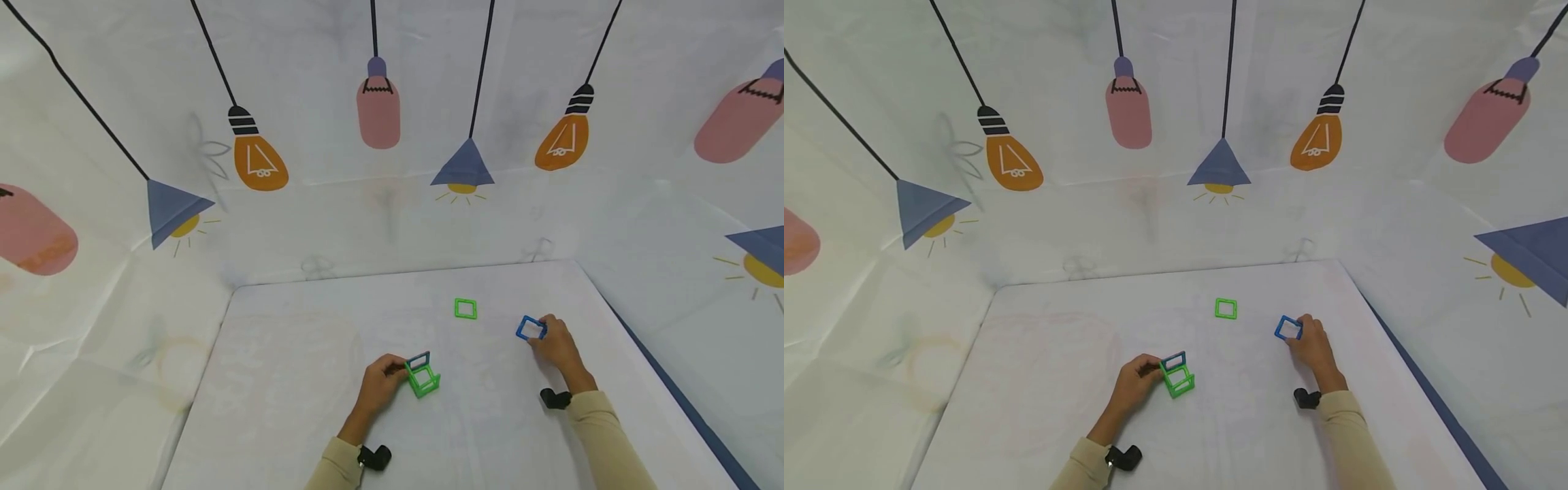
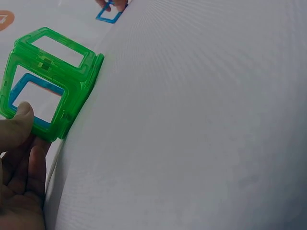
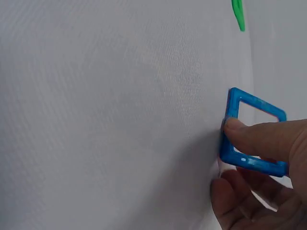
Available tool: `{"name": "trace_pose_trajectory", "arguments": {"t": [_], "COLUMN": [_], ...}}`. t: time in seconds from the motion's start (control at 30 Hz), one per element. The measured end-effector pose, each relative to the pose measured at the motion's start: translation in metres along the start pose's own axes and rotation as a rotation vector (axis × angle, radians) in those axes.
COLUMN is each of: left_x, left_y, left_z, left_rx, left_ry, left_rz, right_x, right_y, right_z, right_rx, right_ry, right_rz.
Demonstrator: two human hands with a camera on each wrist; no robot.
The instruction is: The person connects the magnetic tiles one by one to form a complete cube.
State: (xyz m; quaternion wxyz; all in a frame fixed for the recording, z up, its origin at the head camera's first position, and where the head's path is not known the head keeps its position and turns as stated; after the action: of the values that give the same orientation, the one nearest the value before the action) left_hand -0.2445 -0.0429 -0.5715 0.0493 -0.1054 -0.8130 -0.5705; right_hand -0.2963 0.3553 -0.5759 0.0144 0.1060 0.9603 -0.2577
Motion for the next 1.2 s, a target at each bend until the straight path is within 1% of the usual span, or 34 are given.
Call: {"name": "trace_pose_trajectory", "arguments": {"t": [0.1, 0.2, 0.37, 0.47, 0.57, 0.63, 0.7, 0.9, 1.03, 1.1, 1.2], "left_x": [0.002, 0.002, 0.001, 0.000, 0.000, 0.000, 0.000, 0.000, 0.000, -0.001, -0.001], "left_y": [-0.014, -0.018, -0.020, -0.018, -0.016, -0.014, -0.014, -0.014, -0.011, -0.001, -0.001], "left_z": [0.003, 0.003, 0.004, 0.003, 0.003, 0.003, 0.003, 0.004, 0.005, 0.002, 0.002], "left_rx": [0.007, -0.004, -0.017, 0.000, 0.010, 0.010, 0.007, -0.009, -0.002, 0.000, -0.013], "left_ry": [0.009, 0.002, -0.008, -0.006, -0.003, -0.002, -0.001, 0.008, 0.022, 0.024, 0.011], "left_rz": [-0.009, -0.013, -0.024, -0.010, 0.014, 0.030, 0.043, 0.061, 0.074, 0.092, 0.114], "right_x": [-0.004, -0.007, -0.011, -0.014, -0.020, -0.026, -0.034, -0.066, -0.083, -0.088, -0.092], "right_y": [-0.007, -0.011, -0.006, -0.004, -0.011, -0.022, -0.038, -0.096, -0.129, -0.142, -0.154], "right_z": [-0.001, -0.004, -0.004, 0.000, 0.008, 0.015, 0.022, 0.045, 0.055, 0.061, 0.072], "right_rx": [0.008, -0.001, 0.025, 0.064, 0.103, 0.119, 0.138, 0.177, 0.203, 0.201, 0.186], "right_ry": [0.011, 0.043, 0.054, 0.065, 0.073, 0.079, 0.090, 0.110, 0.132, 0.130, 0.102], "right_rz": [-0.067, -0.102, -0.086, -0.053, -0.018, -0.018, -0.043, -0.183, -0.275, -0.316, -0.335]}}
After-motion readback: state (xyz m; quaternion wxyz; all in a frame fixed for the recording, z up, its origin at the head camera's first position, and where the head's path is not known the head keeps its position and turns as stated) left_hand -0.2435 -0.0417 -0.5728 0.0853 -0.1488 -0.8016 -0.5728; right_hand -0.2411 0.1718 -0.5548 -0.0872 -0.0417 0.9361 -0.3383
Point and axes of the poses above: each hand's wrist, its own x-axis towards the middle knuckle, its own z-axis out of the palm, y = z × x, the point moved 10 cm from there along x, towards the middle knuckle, and after that the axes turned 2 degrees about y, right-handed, at the moved point
